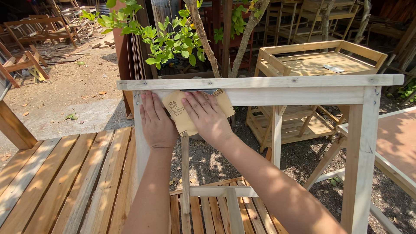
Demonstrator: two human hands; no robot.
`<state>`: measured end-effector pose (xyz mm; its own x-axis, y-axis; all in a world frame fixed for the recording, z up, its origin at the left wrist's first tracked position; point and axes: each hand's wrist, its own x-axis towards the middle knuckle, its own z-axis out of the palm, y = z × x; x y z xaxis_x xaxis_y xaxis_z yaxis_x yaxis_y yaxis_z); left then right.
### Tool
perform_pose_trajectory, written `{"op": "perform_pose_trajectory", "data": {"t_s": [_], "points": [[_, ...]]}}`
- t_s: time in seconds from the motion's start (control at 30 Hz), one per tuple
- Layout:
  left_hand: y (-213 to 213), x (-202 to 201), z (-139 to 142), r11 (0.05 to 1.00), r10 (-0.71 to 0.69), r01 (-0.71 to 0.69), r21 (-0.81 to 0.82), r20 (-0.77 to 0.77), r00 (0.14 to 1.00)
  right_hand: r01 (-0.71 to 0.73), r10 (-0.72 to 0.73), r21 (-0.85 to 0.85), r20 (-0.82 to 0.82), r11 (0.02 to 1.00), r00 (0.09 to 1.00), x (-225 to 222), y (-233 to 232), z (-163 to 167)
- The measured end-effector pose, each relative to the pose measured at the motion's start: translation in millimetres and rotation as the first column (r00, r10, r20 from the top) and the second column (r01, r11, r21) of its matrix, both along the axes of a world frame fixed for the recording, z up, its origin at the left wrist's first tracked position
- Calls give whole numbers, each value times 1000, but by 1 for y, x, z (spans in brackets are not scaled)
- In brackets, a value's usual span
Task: The person sands a wooden table frame outdoors using sheets of sandpaper, first smoothing the underside edges of the tabletop, then working along the apron rails and legs. They hold the frame steady with one hand while rubbing the sandpaper over the wood surfaces with the other, moving around the frame to reach different sides.
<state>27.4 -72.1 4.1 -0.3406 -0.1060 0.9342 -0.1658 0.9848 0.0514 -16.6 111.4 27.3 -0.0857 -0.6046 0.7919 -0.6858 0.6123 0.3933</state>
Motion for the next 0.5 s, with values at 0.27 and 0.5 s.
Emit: {"op": "perform_pose_trajectory", "data": {"t_s": [0.27, 0.5], "points": [[10, 5, 3, 999, -41, 41, 32, -6, 999, 358, -347, -143, 97, 923, 933, -26, 230, -20], [11, 5, 4, 995, -79, 82, 49, -68, 995, 250, -210, -227, 186, 941, 960, -25, 221, -33]]}}
